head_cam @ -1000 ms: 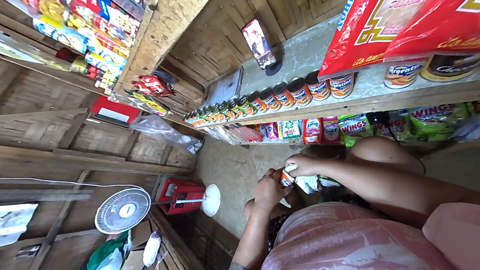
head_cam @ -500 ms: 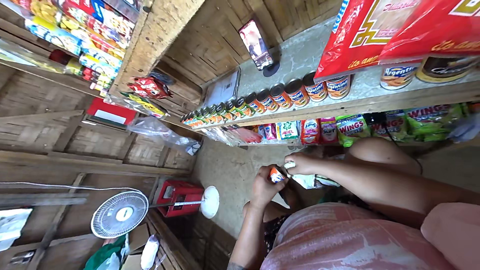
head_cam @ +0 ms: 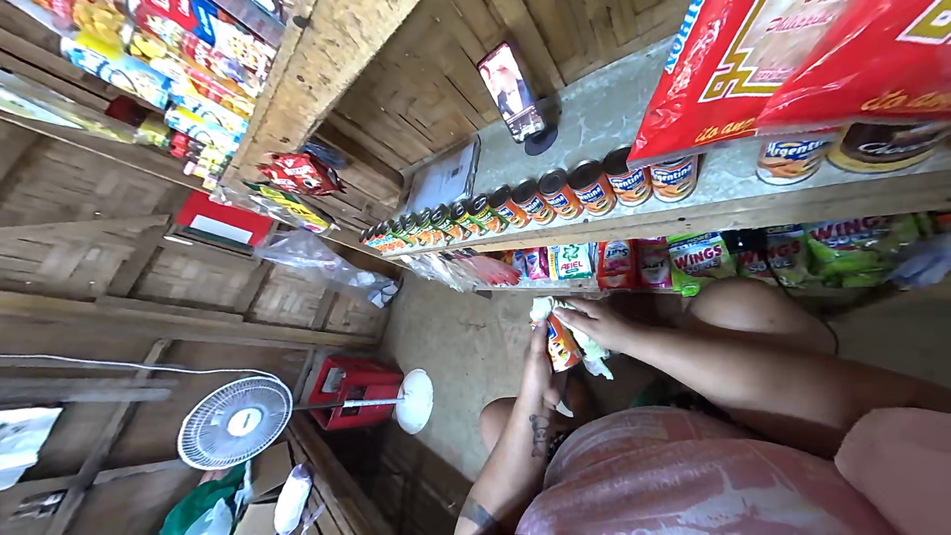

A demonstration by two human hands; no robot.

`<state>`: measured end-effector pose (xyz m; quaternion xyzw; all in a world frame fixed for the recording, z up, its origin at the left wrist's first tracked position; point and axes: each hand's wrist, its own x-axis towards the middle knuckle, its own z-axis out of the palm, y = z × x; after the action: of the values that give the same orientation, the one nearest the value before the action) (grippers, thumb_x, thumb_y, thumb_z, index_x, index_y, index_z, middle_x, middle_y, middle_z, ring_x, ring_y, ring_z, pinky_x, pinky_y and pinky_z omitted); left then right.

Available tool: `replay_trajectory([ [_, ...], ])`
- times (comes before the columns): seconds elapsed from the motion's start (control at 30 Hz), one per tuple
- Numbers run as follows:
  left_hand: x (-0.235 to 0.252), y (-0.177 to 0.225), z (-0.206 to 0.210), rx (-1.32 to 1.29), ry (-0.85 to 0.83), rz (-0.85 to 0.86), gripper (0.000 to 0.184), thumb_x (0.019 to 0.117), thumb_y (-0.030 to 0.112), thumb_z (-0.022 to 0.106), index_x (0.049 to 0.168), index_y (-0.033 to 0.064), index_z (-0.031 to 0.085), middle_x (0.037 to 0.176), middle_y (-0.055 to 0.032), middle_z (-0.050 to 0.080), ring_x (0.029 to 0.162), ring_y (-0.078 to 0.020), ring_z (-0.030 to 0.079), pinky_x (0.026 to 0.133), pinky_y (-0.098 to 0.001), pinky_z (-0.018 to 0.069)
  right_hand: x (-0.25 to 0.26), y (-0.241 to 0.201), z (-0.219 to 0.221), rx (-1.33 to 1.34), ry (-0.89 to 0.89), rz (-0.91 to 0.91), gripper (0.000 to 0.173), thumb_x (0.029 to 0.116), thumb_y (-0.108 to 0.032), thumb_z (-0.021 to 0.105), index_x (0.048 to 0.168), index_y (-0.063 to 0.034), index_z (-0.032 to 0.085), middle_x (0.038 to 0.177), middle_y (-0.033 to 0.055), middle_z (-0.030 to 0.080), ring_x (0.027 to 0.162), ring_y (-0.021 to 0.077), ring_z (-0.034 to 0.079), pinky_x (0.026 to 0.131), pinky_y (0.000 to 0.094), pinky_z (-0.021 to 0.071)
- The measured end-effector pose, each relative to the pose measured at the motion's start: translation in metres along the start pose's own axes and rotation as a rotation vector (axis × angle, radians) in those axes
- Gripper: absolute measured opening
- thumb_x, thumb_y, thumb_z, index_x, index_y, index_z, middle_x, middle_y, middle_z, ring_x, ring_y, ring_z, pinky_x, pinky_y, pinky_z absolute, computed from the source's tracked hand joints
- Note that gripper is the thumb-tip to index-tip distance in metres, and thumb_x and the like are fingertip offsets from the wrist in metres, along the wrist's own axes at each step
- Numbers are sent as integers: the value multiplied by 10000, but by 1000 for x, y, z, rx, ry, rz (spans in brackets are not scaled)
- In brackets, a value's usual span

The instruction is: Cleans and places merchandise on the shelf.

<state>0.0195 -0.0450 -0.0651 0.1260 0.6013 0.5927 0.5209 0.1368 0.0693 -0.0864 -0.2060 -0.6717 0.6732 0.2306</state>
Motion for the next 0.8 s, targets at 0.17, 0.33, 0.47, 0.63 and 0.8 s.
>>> replay_trajectory([
  [0.17, 5, 7, 11, -85, 168, -15, 540, 1096, 512, 255, 1242, 100, 572, 1020, -109, 692, 881, -215, 689, 720, -383, 582, -3, 0, 1, -80, -111, 0, 521, 1115, -378, 390, 1440, -5, 555, 1458, 188, 568, 1360, 227, 538, 1171, 399, 379],
  [0.33, 15, 9, 3, -232, 144, 134, 550, 1098, 528, 213, 1139, 124, 584, 900, -58, 693, 844, -175, 694, 740, -369, 595, -10, 10, 10, -226, -205, -311, 432, 1086, -272, 461, 1384, -4, 624, 1442, 223, 579, 1378, 303, 524, 1183, 433, 370],
  [0.47, 19, 3, -1, -281, 45, 266, 487, 1118, 452, 212, 1172, 120, 565, 934, -27, 690, 895, -128, 690, 812, -317, 588, -8, 13, 14, -282, -275, -397, 431, 1080, -243, 456, 1466, -93, 577, 1649, 186, 329, 1541, 277, 304, 1260, 402, 255],
  [0.63, 7, -19, 11, -271, 95, 228, 617, 1104, 513, 154, 1367, 114, 545, 1186, -93, 683, 1100, -193, 657, 929, -406, 555, -3, 17, 14, -341, -220, -355, 466, 1061, -265, 494, 1522, -206, 526, 1692, 166, 227, 1559, 273, 257, 1250, 438, 288],
  [0.8, 0, -40, 15, -279, 43, 219, 616, 1107, 481, 117, 1458, 101, 451, 1285, -121, 653, 1164, -226, 641, 972, -436, 542, -3, 10, 9, -218, -186, -260, 461, 1052, -238, 501, 1502, -148, 545, 1678, 173, 262, 1556, 249, 267, 1258, 410, 287],
])
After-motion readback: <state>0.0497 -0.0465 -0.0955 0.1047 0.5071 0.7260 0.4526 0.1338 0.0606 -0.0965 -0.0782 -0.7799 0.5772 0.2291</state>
